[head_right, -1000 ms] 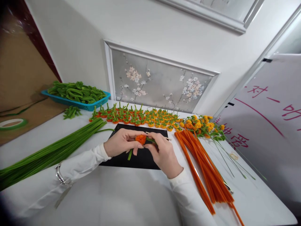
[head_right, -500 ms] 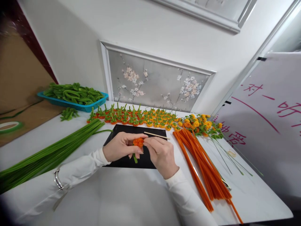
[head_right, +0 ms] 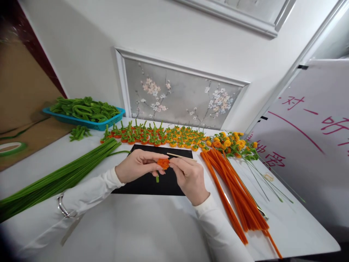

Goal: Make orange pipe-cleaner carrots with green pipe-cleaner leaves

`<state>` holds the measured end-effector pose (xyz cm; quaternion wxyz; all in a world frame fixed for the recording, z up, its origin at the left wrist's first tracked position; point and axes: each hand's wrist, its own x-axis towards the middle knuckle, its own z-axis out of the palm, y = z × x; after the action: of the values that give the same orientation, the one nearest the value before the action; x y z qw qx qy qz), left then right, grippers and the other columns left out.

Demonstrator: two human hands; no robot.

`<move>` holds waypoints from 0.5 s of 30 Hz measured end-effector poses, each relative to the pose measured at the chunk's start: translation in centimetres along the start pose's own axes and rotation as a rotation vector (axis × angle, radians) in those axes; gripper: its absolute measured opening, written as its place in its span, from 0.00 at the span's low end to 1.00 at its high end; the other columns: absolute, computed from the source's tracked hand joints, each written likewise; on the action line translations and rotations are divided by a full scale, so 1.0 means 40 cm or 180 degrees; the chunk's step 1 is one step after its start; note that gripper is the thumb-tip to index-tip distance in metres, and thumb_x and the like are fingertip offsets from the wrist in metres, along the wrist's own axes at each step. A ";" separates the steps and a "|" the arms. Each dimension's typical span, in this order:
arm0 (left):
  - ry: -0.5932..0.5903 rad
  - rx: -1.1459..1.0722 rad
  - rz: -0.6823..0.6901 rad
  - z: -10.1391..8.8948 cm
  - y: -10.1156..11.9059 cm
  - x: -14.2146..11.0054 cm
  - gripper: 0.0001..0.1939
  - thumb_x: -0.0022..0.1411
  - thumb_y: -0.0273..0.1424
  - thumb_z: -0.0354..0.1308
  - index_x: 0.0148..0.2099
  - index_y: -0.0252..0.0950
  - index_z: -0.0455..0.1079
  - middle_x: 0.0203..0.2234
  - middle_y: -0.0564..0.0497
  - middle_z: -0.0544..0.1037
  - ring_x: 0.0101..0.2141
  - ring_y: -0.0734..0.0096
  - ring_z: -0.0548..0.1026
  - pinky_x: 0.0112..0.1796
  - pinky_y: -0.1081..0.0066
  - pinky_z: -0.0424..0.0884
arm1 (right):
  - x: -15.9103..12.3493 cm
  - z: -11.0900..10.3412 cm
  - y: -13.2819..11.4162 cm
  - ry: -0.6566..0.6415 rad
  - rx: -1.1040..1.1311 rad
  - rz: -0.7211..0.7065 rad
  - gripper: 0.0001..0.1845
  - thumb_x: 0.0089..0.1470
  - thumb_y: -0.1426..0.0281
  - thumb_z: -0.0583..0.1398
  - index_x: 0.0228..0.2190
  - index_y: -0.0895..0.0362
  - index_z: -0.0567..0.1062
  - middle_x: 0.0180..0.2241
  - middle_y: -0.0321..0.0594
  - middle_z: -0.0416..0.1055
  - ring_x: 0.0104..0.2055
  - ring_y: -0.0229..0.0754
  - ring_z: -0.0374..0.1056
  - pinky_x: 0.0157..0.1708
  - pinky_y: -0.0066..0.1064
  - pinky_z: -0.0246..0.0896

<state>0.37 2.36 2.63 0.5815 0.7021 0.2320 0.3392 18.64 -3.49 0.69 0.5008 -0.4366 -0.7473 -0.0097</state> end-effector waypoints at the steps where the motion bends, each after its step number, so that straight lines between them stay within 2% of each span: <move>1: 0.0013 -0.0007 -0.0014 0.000 0.000 0.000 0.16 0.51 0.25 0.61 0.45 0.31 0.73 0.27 0.47 0.80 0.29 0.67 0.79 0.27 0.74 0.75 | -0.001 0.001 0.000 0.0000 -0.0025 -0.0021 0.09 0.56 0.74 0.55 0.33 0.54 0.76 0.32 0.39 0.75 0.34 0.40 0.71 0.35 0.30 0.65; 3: -0.0012 -0.0008 -0.0062 0.000 0.003 0.000 0.17 0.51 0.25 0.62 0.46 0.32 0.73 0.28 0.47 0.80 0.30 0.66 0.79 0.27 0.74 0.75 | -0.002 0.002 0.002 0.0002 -0.0080 -0.0032 0.10 0.57 0.74 0.55 0.34 0.54 0.76 0.32 0.39 0.75 0.34 0.40 0.71 0.35 0.30 0.65; 7: -0.0178 -0.0080 -0.0277 0.000 0.020 -0.003 0.27 0.47 0.26 0.65 0.52 0.35 0.68 0.34 0.48 0.78 0.30 0.66 0.79 0.30 0.72 0.76 | 0.001 0.000 0.007 -0.0020 -0.0077 -0.0014 0.09 0.57 0.73 0.55 0.36 0.54 0.76 0.34 0.40 0.75 0.34 0.40 0.71 0.35 0.30 0.66; 11: -0.0157 -0.0279 -0.0635 -0.003 0.026 -0.002 0.19 0.52 0.32 0.63 0.47 0.33 0.70 0.34 0.46 0.78 0.30 0.66 0.79 0.28 0.73 0.76 | 0.007 -0.003 0.008 -0.0086 0.0163 -0.0120 0.09 0.56 0.73 0.56 0.37 0.54 0.76 0.34 0.40 0.75 0.36 0.40 0.70 0.37 0.31 0.67; 15: -0.0203 -0.0440 -0.0648 -0.013 0.012 0.000 0.16 0.50 0.31 0.64 0.42 0.32 0.70 0.30 0.48 0.78 0.31 0.69 0.78 0.28 0.76 0.75 | 0.008 -0.007 0.008 -0.0073 0.0417 -0.0116 0.12 0.57 0.76 0.54 0.37 0.54 0.76 0.36 0.41 0.73 0.37 0.39 0.70 0.35 0.30 0.67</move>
<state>-0.04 2.59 3.16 0.6670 0.6436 0.2596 0.2711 19.01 -3.22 0.92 0.5194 -0.3893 -0.7599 0.0352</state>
